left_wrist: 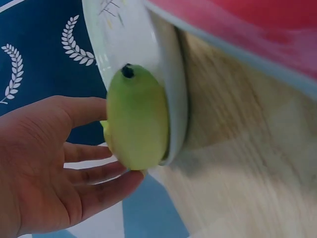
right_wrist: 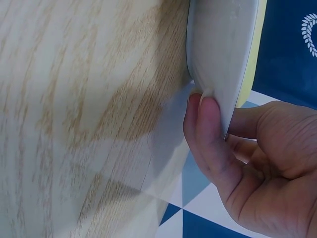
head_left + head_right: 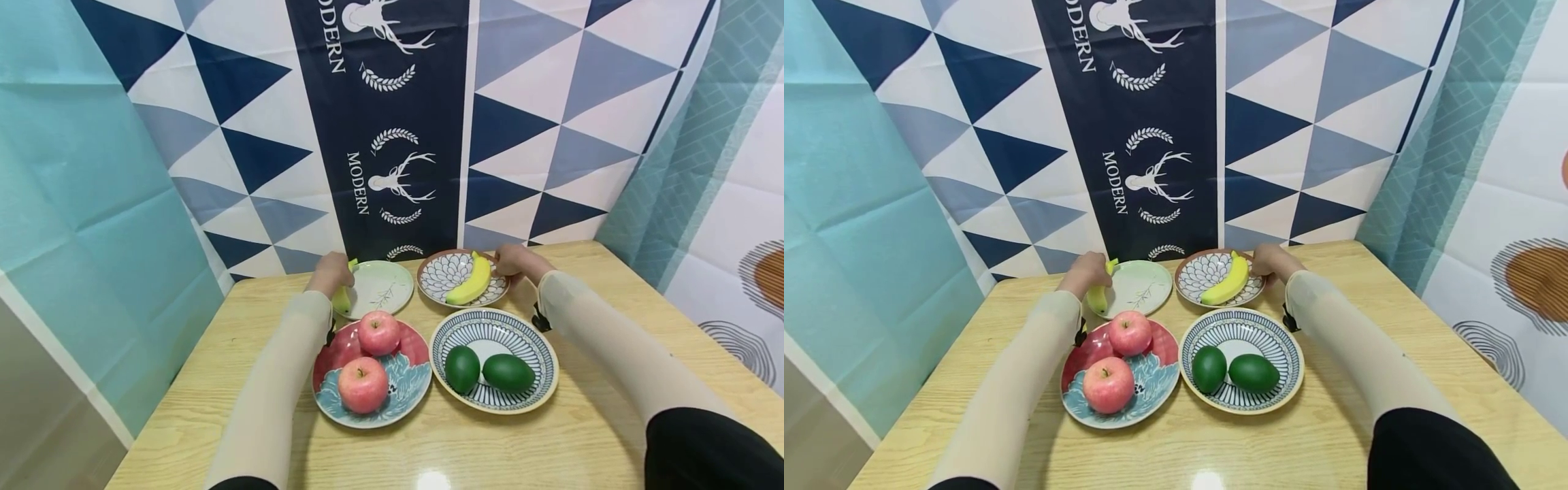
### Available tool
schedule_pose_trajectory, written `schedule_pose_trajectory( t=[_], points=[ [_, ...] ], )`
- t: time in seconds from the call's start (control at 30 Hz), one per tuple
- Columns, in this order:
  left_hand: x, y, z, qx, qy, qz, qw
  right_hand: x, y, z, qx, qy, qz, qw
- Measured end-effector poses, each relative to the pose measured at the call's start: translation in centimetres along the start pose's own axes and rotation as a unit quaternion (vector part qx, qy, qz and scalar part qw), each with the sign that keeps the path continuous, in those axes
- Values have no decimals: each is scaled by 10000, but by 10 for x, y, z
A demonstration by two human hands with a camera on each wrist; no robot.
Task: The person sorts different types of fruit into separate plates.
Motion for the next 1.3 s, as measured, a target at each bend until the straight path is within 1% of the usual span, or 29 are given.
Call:
schedule_pose_trajectory(
  t=[0.13,0.27,0.4,0.57,0.67,0.8,1.03,1.1,1.13,1.17,1.27,1.3],
  points=[
    [5,3,-2,-38,-28,-147,9999,0,1,-1,-12,34,-54,10000],
    [7,4,-2,-27,-77,-231,9997,-1,1,-2,-39,32,-107,9999],
    [3,4,-3,20,-113,-162,9998,-2,1,-2,-14,-2,-94,10000],
    [0,1,-2,115,-140,-212,9996,0,1,-2,-3,57,-15,10000],
    [-3,-4,0,222,-191,-292,9991,0,1,-2,-21,71,-36,10000],
    [-12,-15,3,337,-322,-313,9984,-1,1,-2,-98,94,-55,9999],
    [-28,-41,11,481,-422,-193,9978,-1,-1,0,-93,87,-180,9998],
    [-31,-47,18,534,-347,-173,9978,0,-1,-1,-117,92,-204,9997],
    [-30,-47,27,567,-353,-143,9977,0,-1,-2,-135,90,-211,9996],
    [-30,-49,34,583,-271,-168,9978,0,-1,-2,-155,91,-193,9997],
    [-23,-51,67,650,-165,-147,9976,0,-2,-4,-169,102,-151,9997],
    [-19,-51,80,707,-206,-201,9971,0,-1,-3,-167,105,-135,9997]
  ],
)
Point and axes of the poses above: each hand's wrist, its own z-axis towards the middle knuckle, its own x-axis out of the palm, y = z × x, the point moved 4 cm from there along z, towards the middle knuckle, and after that the axes turned 8 degrees about x, right-handed, at the moved point
